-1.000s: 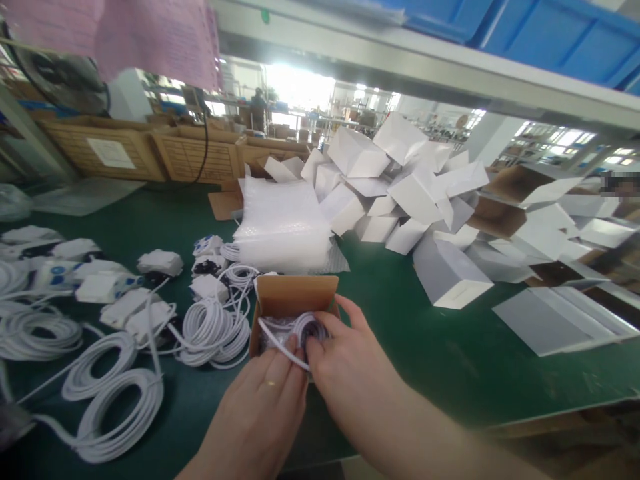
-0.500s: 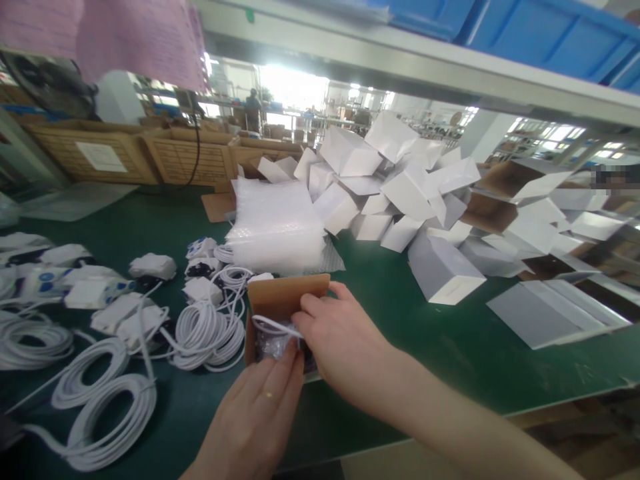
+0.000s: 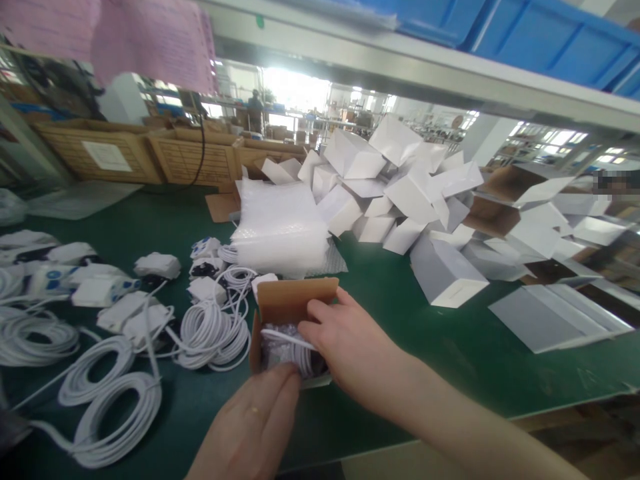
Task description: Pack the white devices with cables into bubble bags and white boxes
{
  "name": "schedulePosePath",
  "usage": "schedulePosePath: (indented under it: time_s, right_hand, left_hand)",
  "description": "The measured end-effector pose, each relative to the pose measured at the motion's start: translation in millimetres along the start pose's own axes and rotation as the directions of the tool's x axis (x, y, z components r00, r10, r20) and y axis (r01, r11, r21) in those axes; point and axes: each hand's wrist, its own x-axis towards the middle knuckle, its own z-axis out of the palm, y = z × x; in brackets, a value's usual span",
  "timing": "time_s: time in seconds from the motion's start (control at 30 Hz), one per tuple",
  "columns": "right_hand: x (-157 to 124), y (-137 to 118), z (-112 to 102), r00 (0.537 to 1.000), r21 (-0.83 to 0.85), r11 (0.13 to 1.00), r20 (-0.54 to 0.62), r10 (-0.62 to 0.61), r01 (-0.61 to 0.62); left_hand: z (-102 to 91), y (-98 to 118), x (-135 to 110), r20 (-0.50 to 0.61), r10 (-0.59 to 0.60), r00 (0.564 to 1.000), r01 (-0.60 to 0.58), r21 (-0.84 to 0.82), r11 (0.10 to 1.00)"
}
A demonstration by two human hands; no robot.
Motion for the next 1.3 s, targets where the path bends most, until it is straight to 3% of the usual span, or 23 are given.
schedulePosePath:
  time_s: [0.2, 0.33, 0.43, 0.5, 0.57, 0.67, 0.73, 0.83, 0.93, 1.03, 1.1, 1.2, 1.3]
  right_hand:
    - [-7.2, -2.2, 1.0, 0.999, -0.025, 0.999, 0.022, -0.027, 0.028]
    - [-7.7, -7.8, 5.5, 0.998, -0.121, 0.992, 0.044, -0.036, 0.041]
    - [-12.3, -7.6, 6.6, 0.999, -0.059, 0.997, 0.018, -0.038, 0.039]
    - [-19.3, -3.0, 7.0, 0.997, 0.087, 0.995, -0.065, -0.050, 0.056]
    - [-28.5, 3.7, 7.4, 0.973, 0.236, 0.965, -0.223, -0.059, 0.113]
    - [-42.5, 12.0, 7.3, 0.853, 0.275, 0.944, -0.522, -0.011, 0.181]
    - [-49.5, 13.6, 7.3, 0.780, 0.261, 0.955, -0.624, 0.054, 0.143]
    - [-54.9, 10.9, 7.1, 0.787, 0.348, 0.933, -0.599, 0.146, 0.092]
    - [-57.6, 7.0, 2.9, 0.837, 0.535, 0.840, -0.498, 0.227, 0.090]
    - [-61.9, 6.0, -8.3, 0.834, 0.642, 0.758, -0.477, 0.277, 0.115]
    - [-65.6, 7.2, -16.7, 0.804, 0.603, 0.781, -0.540, 0.251, 0.161]
    - [-68.4, 9.6, -21.4, 0.747, 0.426, 0.888, -0.645, 0.161, 0.176]
    - [-64.2, 9.3, -12.7, 0.759, 0.282, 0.947, -0.647, 0.070, 0.153]
  left_hand:
    - [-4.9, 0.0, 1.1, 0.143, -0.080, 0.987, 0.084, -0.024, 0.996]
    - [-3.7, -1.3, -1.3, 0.095, -0.071, 0.993, 0.075, -0.034, 0.997]
    - [1.8, 0.6, -4.2, 0.049, -0.049, 0.998, 0.050, -0.026, 0.998]
    - [6.2, 3.3, -5.1, 0.030, -0.040, 0.999, 0.040, -0.015, 0.999]
    - [9.8, 6.2, -5.0, 0.022, -0.037, 0.999, 0.038, -0.010, 0.999]
    - [12.9, 9.6, -4.3, 0.041, -0.070, 0.997, 0.070, -0.011, 0.997]
    - [14.1, 10.8, -3.7, 0.052, -0.082, 0.995, 0.082, 0.004, 0.997]
    - [15.5, 12.4, -1.5, 0.070, -0.054, 0.996, 0.052, 0.037, 0.998]
    - [17.1, 15.3, 3.8, 0.097, -0.030, 0.995, 0.026, 0.043, 0.999]
    - [19.6, 19.0, 10.3, 0.127, -0.026, 0.992, 0.024, 0.012, 1.000]
    - [21.4, 20.4, 12.6, 0.131, -0.037, 0.991, 0.036, 0.009, 0.999]
    - [21.4, 19.2, 9.5, 0.106, -0.043, 0.993, 0.037, 0.053, 0.998]
    - [12.2, 13.8, -1.0, 0.007, 0.005, 1.000, -0.005, -0.004, 1.000]
